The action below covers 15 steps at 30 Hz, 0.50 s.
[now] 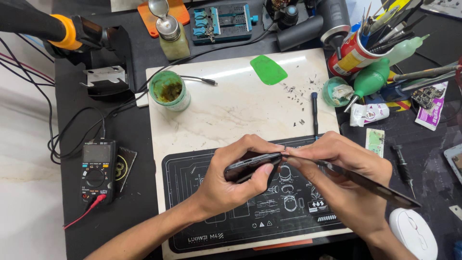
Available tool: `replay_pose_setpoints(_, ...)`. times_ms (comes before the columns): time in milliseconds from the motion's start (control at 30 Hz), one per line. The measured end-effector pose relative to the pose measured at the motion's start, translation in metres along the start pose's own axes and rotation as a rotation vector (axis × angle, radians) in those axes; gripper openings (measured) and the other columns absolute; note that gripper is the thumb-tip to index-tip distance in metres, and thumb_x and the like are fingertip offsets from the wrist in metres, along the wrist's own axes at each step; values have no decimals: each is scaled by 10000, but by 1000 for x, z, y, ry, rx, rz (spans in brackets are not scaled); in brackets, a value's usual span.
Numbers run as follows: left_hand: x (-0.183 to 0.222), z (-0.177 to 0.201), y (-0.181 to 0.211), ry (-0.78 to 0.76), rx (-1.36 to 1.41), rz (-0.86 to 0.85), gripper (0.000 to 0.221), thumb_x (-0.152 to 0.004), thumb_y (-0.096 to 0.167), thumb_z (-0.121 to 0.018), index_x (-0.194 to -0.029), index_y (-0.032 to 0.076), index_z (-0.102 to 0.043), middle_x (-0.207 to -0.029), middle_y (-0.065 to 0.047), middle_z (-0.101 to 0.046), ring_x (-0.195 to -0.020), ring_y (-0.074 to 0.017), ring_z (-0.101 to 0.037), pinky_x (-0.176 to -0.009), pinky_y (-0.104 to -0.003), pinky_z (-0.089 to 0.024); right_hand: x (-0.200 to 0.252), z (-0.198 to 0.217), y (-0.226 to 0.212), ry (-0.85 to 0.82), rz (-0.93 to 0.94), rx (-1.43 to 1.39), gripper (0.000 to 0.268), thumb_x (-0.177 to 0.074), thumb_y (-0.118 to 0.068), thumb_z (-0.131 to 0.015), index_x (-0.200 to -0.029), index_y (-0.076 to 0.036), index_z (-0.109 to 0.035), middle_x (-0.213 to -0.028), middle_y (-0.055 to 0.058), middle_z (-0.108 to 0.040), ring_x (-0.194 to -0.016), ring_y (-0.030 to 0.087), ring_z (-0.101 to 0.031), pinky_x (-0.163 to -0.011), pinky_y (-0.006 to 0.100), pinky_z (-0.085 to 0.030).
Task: The person prying open the edge of a mobile phone using a thin plastic card and a metal tool, and later inserting a tool into the charging port.
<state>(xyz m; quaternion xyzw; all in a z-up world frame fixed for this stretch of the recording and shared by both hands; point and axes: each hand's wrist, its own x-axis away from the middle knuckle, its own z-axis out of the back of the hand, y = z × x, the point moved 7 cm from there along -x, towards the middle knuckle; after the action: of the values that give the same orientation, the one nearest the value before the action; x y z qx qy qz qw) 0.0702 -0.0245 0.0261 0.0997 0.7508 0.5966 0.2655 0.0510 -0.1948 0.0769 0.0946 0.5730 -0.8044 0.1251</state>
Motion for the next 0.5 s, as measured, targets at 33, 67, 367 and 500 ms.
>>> replay_pose_setpoints(33,0,-1,-1,-13,-9,13,254,-965,41,-619,-1218,19,-634,-1129,-89,-734,-903,-93,-695,-783,-243,-593,0,1,-1,1,-15,1,184,-845,101,-757,-1015,33,-736,-921,114,-738,-786,118,-682,-647,208,-508)
replay_pose_setpoints(67,0,-1,-2,-22,-19,26,256,-948,42,-622,-1202,17,-643,-1097,-90,-738,-862,-91,-692,-744,-237,-585,0,2,-1,-1,-28,-1,177,-846,101,-756,-1009,35,-740,-910,114,-742,-774,118,-680,-632,206,-502)
replay_pose_setpoints(367,0,-2,2,-97,59,10,254,-950,18,-605,-1200,-5,-648,-1112,-109,-729,-954,-132,-728,-852,-275,-623,-2,5,-4,-82,-18,-44,185,-818,91,-760,-994,40,-735,-929,129,-761,-807,123,-713,-662,217,-550)
replay_pose_setpoints(500,-1,-2,0,-103,106,38,256,-951,12,-591,-1201,-8,-642,-1131,-111,-722,-985,-143,-733,-880,-281,-631,-3,5,-1,-94,-40,-61,174,-808,94,-766,-973,46,-738,-912,130,-763,-793,121,-706,-641,214,-534)
